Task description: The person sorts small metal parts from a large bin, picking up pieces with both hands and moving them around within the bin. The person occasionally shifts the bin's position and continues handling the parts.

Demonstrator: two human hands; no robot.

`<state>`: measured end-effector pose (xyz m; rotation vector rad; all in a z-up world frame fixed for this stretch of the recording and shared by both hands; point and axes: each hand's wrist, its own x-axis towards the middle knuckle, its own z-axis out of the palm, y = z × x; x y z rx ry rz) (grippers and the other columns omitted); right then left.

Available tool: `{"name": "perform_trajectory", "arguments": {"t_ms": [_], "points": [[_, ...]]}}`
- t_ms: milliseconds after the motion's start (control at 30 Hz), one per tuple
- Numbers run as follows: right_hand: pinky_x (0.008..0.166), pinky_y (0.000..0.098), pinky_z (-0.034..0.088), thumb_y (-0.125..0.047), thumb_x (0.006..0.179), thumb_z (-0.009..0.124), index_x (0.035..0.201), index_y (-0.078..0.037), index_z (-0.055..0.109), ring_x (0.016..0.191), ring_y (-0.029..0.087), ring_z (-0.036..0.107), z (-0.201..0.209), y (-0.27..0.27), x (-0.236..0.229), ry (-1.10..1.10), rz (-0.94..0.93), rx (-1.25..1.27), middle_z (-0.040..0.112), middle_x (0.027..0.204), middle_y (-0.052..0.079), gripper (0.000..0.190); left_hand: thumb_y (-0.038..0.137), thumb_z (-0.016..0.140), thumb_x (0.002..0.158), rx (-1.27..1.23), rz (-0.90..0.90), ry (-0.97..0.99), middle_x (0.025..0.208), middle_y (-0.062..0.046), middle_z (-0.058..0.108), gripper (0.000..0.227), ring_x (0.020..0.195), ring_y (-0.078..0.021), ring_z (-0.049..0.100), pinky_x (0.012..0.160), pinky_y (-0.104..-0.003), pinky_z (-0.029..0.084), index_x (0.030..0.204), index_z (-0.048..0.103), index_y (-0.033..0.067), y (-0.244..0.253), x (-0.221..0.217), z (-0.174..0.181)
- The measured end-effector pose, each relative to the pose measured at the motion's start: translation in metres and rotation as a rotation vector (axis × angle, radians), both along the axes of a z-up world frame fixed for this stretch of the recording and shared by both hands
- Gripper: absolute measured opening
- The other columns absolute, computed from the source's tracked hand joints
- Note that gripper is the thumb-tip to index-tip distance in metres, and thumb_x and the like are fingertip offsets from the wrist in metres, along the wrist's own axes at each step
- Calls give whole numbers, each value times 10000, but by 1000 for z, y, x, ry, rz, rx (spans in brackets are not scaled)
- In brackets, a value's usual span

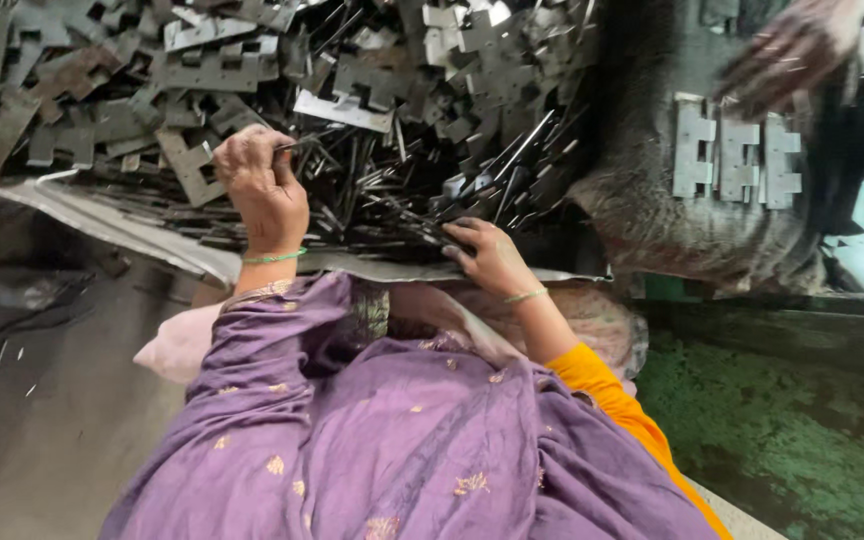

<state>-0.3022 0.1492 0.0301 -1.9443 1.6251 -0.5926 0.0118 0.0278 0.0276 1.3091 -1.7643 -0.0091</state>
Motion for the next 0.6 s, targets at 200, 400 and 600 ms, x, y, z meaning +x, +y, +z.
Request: {"name": "perform_trajectory", "arguments": {"t_ms": [200,400,600], "points": [[922,413,558,-277,793,807,1201,-152,758,1041,346,704,-19,-9,17,64,-4,108,748,1147,119,430,217,555,979,615,-233,1853,998,-85,678,109,856,-211,678,729,-357,547,1080,589,195,14,16,15],[818,467,530,-294,790,818,1176,-124,752,959,379,674,-25,-13,35,106,33,-13,725,1017,150,427,264,465,1043,489,-561,2326,1028,-180,655,439,862,-255,670,844,-380,600,1293,550,-87,11,50,42],[903,448,547,-87,866,716,1132,-101,680,993,343,676,-25,-13,39,114,-3,-403,711,1048,121,268,360,591,1001,732,-228,812,1069,-150,762,338,863,-291,702,758,-409,589,1233,620,116,15,-18,22]]}}
